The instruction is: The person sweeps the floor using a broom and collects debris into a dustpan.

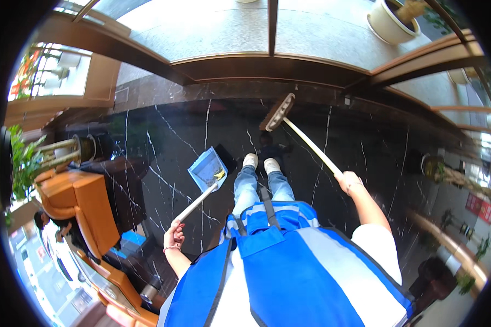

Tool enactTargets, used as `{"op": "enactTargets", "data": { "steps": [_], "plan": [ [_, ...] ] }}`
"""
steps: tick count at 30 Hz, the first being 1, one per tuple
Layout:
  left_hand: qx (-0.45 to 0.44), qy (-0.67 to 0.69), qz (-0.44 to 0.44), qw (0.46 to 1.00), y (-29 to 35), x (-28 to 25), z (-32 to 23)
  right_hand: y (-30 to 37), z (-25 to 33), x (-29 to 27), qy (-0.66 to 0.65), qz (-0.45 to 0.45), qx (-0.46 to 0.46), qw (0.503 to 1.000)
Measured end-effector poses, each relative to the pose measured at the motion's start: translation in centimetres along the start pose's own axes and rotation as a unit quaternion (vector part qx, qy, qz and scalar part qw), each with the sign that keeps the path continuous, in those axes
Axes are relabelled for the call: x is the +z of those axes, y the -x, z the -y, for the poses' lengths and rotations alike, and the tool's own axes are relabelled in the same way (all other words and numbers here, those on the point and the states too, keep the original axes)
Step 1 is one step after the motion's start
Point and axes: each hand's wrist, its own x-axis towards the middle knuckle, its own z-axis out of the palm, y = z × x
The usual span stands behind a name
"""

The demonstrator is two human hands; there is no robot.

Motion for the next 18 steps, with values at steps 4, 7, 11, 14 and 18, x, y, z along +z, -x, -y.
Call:
{"op": "enactTargets", "data": {
  "steps": [4, 7, 11, 14, 18],
  "plan": [
    [-0.008, -0.093, 0.016, 0.995, -2.6, 0.9, -3.5, 4.0, 5.4, 0.2, -0.038, 0.004, -0.031, 0.999],
    [-0.014, -0.138, 0.048, 0.989, -3.5, 0.7, -5.4, 2.2, 9.8, 0.5, -0.061, -0.009, -0.059, 0.996],
    [-0.013, -0.165, 0.073, 0.984, -2.9, 0.6, -7.3, -3.9, 14.8, -0.1, 0.092, -0.038, -0.061, 0.993],
    [-0.029, -0.189, 0.052, 0.98, -1.5, 1.7, -8.2, -6.5, 13.7, -1.6, 0.068, -0.054, 0.019, 0.996],
    [0.043, -0.192, 0.059, 0.979, 1.9, 4.0, -6.9, -5.5, 6.5, -2.3, 0.037, -0.051, 0.071, 0.995]
  ]
}}
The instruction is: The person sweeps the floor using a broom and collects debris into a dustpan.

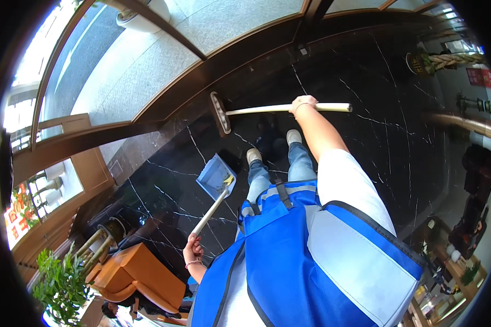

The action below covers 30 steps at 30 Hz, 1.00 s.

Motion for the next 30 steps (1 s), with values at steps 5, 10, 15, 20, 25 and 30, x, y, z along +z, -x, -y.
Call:
{"op": "enactTargets", "data": {
  "steps": [5, 10, 15, 20, 25, 30],
  "plan": [
    [-0.005, 0.018, -0.013, 1.0, 2.1, 6.1, 0.7, -1.1, -12.8, 1.5, -0.026, 0.071, 0.069, 0.995],
    [0.015, 0.036, -0.027, 0.999, 3.5, 10.6, 0.1, 0.0, -25.4, 7.8, -0.118, 0.127, 0.12, 0.977],
    [-0.014, 0.116, -0.007, 0.993, 4.0, 14.0, -2.1, 6.8, -33.2, 16.7, -0.205, 0.129, 0.145, 0.959],
    [-0.035, 0.163, 0.049, 0.985, 3.8, 18.6, -2.9, 12.3, -35.9, 18.3, -0.226, 0.196, 0.18, 0.937],
    [-0.01, 0.122, 0.077, 0.989, 3.6, 21.6, -2.5, 15.3, -35.1, 15.8, -0.295, 0.09, 0.093, 0.947],
    [-0.021, 0.155, 0.091, 0.984, 3.6, 22.4, -2.4, 10.2, -30.4, 14.2, -0.473, 0.122, 0.113, 0.865]
  ]
}}
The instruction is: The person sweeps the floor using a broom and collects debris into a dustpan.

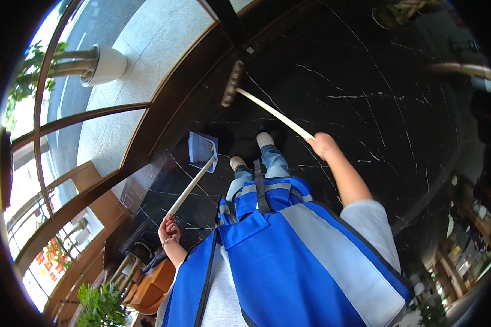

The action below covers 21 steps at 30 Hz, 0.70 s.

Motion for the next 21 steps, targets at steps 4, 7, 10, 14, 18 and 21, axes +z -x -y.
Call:
{"op": "enactTargets", "data": {
  "steps": [4, 7, 10, 14, 18, 21],
  "plan": [
    [-0.01, -0.031, 0.04, 0.999, 1.3, 0.8, -0.5, -5.4, 4.5, 1.9, 0.129, -0.098, -0.076, 0.984],
    [0.003, -0.085, 0.009, 0.996, 2.7, 1.0, -1.4, -6.5, 3.0, 2.9, 0.141, -0.043, 0.042, 0.988],
    [0.007, -0.128, 0.001, 0.992, 2.6, 0.6, -2.2, -4.5, -3.0, 5.0, 0.107, -0.017, 0.068, 0.992],
    [0.02, -0.198, 0.013, 0.98, 1.5, -0.8, -3.3, 2.5, -13.2, 10.3, 0.087, -0.045, 0.133, 0.986],
    [0.016, -0.259, 0.013, 0.966, -0.9, -1.9, -4.6, 9.7, -18.8, 15.2, 0.024, -0.027, 0.255, 0.966],
    [0.022, -0.294, 0.041, 0.955, -2.2, -3.4, -5.7, 13.2, -18.1, 17.0, 0.025, -0.051, 0.239, 0.969]
  ]
}}
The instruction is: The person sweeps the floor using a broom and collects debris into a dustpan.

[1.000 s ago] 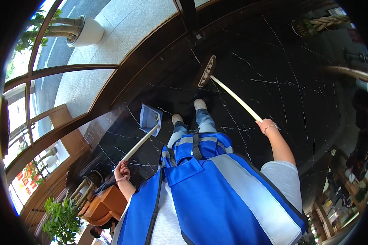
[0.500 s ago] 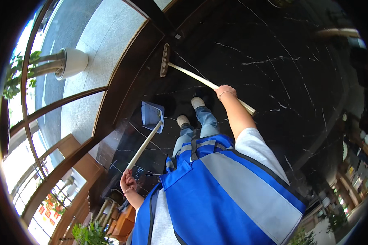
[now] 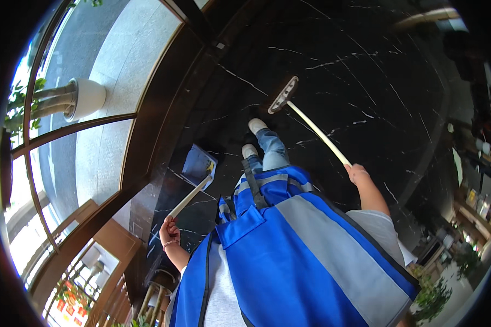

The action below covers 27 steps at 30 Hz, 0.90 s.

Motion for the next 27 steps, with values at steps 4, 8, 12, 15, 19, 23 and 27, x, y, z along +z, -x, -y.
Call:
{"op": "enactTargets", "data": {
  "steps": [4, 8, 12, 15, 19, 23, 27],
  "plan": [
    [0.003, -0.03, 0.01, 1.0, -1.8, -2.2, 0.7, 3.6, 3.4, -0.6, 0.005, -0.072, -0.107, 0.992],
    [-0.011, -0.001, -0.018, 1.0, -2.2, -3.8, 1.0, 8.5, 5.1, 0.5, 0.023, -0.075, -0.14, 0.987],
    [0.026, 0.013, -0.034, 0.999, -1.5, -4.7, 1.6, 10.0, 9.1, 1.9, 0.016, -0.018, -0.196, 0.98],
    [0.038, 0.022, -0.06, 0.997, -0.5, -5.0, 2.1, 9.3, 13.3, 2.2, 0.029, -0.037, -0.277, 0.96],
    [0.034, 0.029, -0.046, 0.998, 2.2, -6.0, 3.1, 6.9, 17.7, 1.1, 0.059, -0.013, -0.291, 0.955],
    [0.044, 0.019, -0.061, 0.997, 4.7, -6.4, 4.7, 4.0, 19.4, 0.7, 0.14, -0.033, -0.292, 0.945],
    [0.052, 0.005, -0.078, 0.996, 7.1, -4.5, 6.7, -0.7, 15.7, 0.0, 0.193, -0.044, -0.262, 0.944]
  ]
}}
